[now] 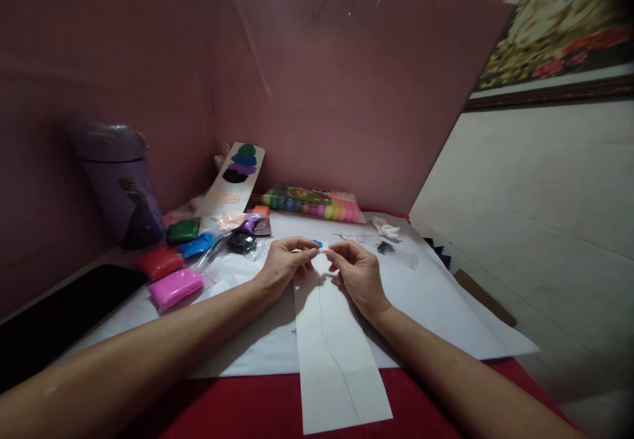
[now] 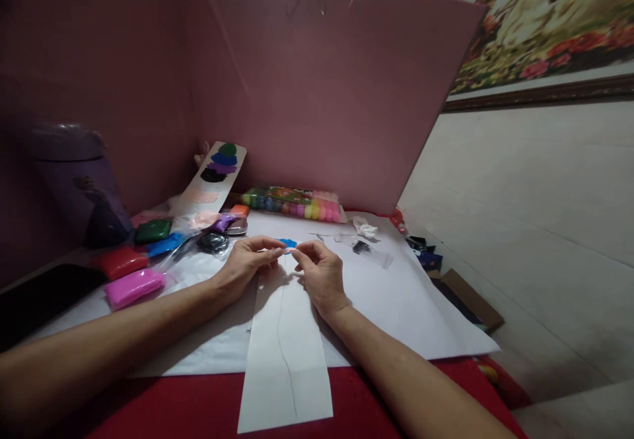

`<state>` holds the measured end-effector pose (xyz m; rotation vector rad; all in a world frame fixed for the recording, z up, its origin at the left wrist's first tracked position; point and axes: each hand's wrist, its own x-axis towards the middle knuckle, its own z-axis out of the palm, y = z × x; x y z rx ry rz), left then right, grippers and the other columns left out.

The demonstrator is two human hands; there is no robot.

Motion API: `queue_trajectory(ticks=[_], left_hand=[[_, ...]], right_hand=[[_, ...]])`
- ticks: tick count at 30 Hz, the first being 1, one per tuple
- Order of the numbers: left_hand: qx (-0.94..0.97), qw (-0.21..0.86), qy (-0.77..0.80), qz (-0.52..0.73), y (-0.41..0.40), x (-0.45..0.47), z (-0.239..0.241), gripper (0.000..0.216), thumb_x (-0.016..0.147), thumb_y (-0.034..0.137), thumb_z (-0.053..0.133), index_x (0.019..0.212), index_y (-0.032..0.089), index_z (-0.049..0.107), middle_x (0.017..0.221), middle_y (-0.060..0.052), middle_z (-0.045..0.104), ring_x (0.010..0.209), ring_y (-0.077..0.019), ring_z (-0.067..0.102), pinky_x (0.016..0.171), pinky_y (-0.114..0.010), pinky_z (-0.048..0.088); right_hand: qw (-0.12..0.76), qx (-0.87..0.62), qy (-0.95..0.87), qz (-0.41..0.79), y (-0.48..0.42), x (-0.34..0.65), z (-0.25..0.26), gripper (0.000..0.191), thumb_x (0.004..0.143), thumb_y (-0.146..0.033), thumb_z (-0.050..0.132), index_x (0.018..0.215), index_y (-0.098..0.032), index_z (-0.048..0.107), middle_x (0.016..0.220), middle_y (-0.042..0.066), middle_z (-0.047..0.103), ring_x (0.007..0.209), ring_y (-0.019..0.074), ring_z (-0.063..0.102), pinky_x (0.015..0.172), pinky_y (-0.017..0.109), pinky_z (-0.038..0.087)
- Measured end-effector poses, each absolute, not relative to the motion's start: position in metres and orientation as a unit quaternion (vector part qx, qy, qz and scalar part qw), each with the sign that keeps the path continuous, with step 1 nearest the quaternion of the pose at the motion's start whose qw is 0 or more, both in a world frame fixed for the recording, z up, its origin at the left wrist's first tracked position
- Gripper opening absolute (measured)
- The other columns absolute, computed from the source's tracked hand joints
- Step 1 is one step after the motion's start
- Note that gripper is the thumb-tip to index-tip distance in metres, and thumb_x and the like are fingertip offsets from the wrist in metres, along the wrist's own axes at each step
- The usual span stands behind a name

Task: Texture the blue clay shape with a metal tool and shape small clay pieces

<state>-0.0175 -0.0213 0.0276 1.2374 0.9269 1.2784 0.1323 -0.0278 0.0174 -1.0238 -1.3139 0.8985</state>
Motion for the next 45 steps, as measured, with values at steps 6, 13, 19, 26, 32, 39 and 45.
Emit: queue_trajectory(ticks=[6,13,19,26,32,39,45], left_hand=[[0.518,0.568,0.347,0.538,-0.0236,-0.0150,0.0286,0.039,0.060,0.033,0.080,0.089,0.011,0.068,0.056,0.002,0.059,0.043,-0.0070,0.049,0.040,-0.018,0.037],[0.545,0.558,0.346,0.520,-0.0221,-0.0149,0.0268,0.034,0.066,0.041,0.076,0.075,0.010,0.063,0.057,0.001,0.057,0.040,-0.0072,0.049,0.036,-0.018,0.036],[0.528,0.572,0.344,0.524,-0.0252,-0.0138,0.0298,0.033,0.064,0.039,0.076,0.073,0.010,0.063,0.063,-0.004,0.065,0.045,-0.0108,0.057,0.041,-0.019,0.043],[0.525,0.572,0.334,0.534,-0.0228,-0.0141,0.0269,0.030,0.060,0.033,0.079,0.072,0.009,0.066,0.056,-0.002,0.061,0.043,-0.0093,0.054,0.041,-0.020,0.042],[0.550,0.577,0.324,0.509,-0.0220,-0.0141,0.0247,0.039,0.071,0.046,0.071,0.078,0.008,0.069,0.054,-0.002,0.059,0.045,-0.0098,0.054,0.046,-0.021,0.042],[0.525,0.593,0.325,0.517,-0.0213,-0.0155,0.0234,0.031,0.065,0.036,0.078,0.078,0.009,0.068,0.061,-0.003,0.063,0.049,-0.0081,0.053,0.048,-0.019,0.040],[0.524,0.609,0.317,0.504,-0.0229,-0.0160,0.0260,0.032,0.066,0.036,0.077,0.075,0.008,0.067,0.057,-0.004,0.062,0.045,-0.0100,0.055,0.045,-0.021,0.043]], right_hand=[[0.572,-0.379,-0.622,0.376,-0.0281,0.1321,0.0134,0.021,0.079,-0.038,0.066,0.084,-0.018,0.062,0.065,-0.002,0.059,0.046,0.0088,0.050,0.041,0.021,0.043],[0.563,-0.354,-0.645,0.376,-0.0306,0.1326,0.0120,0.014,0.082,-0.032,0.064,0.086,-0.019,0.060,0.067,-0.001,0.059,0.051,0.0106,0.054,0.044,0.022,0.045],[0.574,-0.366,-0.627,0.378,-0.0326,0.1326,0.0140,0.018,0.085,-0.037,0.058,0.094,-0.022,0.057,0.063,-0.003,0.059,0.045,0.0110,0.052,0.039,0.022,0.043],[0.553,-0.402,-0.666,0.298,-0.0317,0.1338,0.0180,0.017,0.081,-0.034,0.063,0.073,-0.018,0.062,0.068,0.000,0.060,0.057,0.0121,0.055,0.051,0.024,0.045],[0.551,-0.419,-0.670,0.267,-0.0316,0.1344,0.0170,0.018,0.079,-0.035,0.065,0.071,-0.019,0.060,0.065,-0.001,0.060,0.058,0.0131,0.055,0.056,0.026,0.046],[0.563,-0.399,-0.634,0.351,-0.0299,0.1345,0.0108,0.013,0.084,-0.034,0.057,0.086,-0.021,0.057,0.067,-0.003,0.060,0.043,0.0102,0.050,0.039,0.022,0.041],[0.560,-0.416,-0.665,0.268,-0.0296,0.1355,0.0133,0.014,0.081,-0.033,0.062,0.077,-0.020,0.056,0.072,0.000,0.061,0.064,0.0148,0.059,0.052,0.025,0.047]])
